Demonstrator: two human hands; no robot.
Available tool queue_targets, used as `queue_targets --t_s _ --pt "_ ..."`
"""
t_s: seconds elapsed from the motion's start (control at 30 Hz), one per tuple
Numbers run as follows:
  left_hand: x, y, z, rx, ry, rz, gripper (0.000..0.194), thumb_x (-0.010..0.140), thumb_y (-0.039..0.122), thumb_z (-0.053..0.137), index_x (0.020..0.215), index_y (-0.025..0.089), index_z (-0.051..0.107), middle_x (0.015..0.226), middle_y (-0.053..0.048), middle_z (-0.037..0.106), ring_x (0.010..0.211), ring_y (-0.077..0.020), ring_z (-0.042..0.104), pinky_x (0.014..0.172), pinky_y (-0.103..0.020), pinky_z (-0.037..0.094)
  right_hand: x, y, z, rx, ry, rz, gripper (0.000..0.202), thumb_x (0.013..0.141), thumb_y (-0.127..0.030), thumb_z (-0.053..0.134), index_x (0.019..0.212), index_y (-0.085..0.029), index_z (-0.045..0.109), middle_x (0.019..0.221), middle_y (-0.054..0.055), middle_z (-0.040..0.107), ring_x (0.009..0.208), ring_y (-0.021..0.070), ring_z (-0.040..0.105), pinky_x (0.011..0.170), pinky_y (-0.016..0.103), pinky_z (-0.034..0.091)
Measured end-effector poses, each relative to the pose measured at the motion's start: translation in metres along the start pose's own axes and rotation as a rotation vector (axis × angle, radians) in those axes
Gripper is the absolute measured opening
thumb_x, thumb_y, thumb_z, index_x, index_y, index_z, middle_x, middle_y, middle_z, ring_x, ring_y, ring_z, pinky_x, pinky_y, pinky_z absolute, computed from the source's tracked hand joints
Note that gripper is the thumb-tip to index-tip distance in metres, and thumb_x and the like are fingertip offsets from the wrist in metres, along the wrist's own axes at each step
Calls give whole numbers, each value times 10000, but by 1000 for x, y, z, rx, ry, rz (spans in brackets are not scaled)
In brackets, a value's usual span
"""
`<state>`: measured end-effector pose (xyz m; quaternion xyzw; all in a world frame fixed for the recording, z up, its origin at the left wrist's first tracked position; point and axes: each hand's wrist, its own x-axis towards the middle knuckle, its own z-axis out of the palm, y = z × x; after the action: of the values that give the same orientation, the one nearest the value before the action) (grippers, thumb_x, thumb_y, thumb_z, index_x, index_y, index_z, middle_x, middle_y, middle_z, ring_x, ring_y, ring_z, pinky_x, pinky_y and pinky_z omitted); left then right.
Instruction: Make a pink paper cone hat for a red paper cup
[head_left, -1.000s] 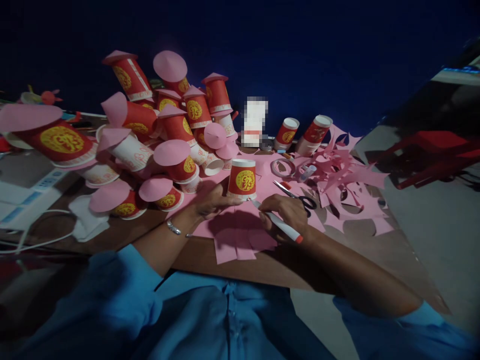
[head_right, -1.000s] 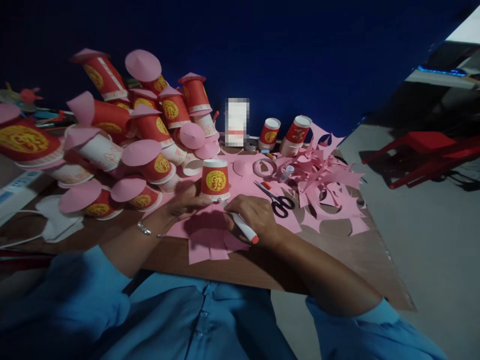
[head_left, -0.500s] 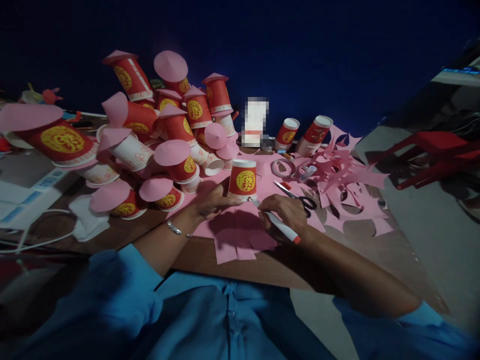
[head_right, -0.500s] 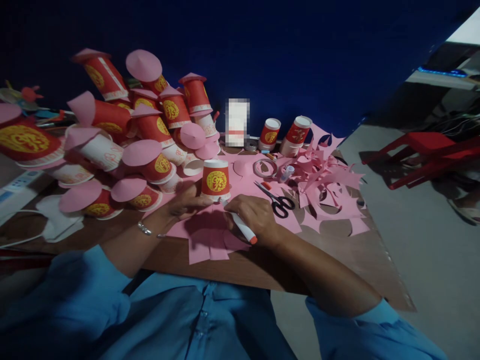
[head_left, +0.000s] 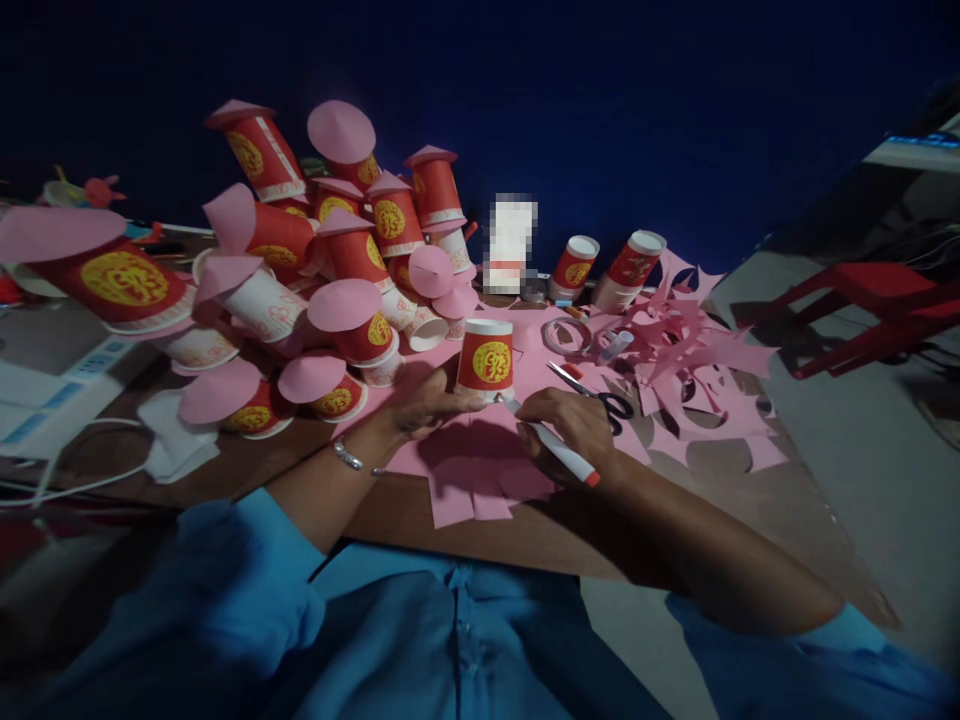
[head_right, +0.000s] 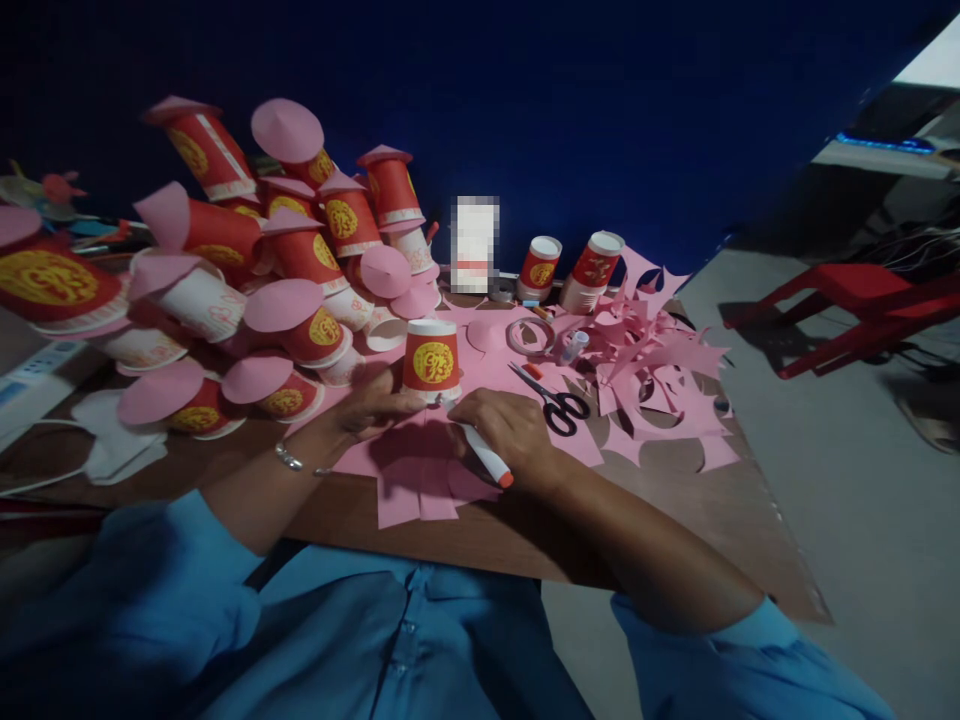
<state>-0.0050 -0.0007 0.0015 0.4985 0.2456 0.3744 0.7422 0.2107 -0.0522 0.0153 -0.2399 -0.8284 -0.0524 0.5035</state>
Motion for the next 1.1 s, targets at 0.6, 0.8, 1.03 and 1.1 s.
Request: queue_targets --t_s 0.6,0.8,1.03,1.1 --pt "0 -3 -3 -27 -9 3 628 673 187 908 1256 173 674 1056 -105 792 983 -257 736 896 -374 547 3 -1 1 -14 33 -2 145 947 -94 607 1022 -217 594 733 11 705 615 152 691 567 248 550" --pt "-1 -2 -2 -10 -7 -20 744 691 226 905 1376 171 619 1069 -113 786 1028 -276 728 933 -393 531 3 -1 0 -5 19 -14 143 942 -87 610 1024 -204 603 739 19 705 630 157 692 577 248 546" --pt "-1 -1 -2 -11 4 -18 626 678 204 909 1255 166 668 953 -66 778 880 -221 720 862 -347 538 1 0 0 -12 5 0 159 937 -85 626 1031 -212 606 745 12 710 632 155 700 584 249 553" --pt "0 -2 -2 -22 -5 -4 602 677 199 910 1233 167 680 928 -60 776 851 -212 713 839 -337 534 0 0 0 -7 4 0 164 937 -86 629 1035 -216 607 749 9 714 638 153 708 583 246 555"
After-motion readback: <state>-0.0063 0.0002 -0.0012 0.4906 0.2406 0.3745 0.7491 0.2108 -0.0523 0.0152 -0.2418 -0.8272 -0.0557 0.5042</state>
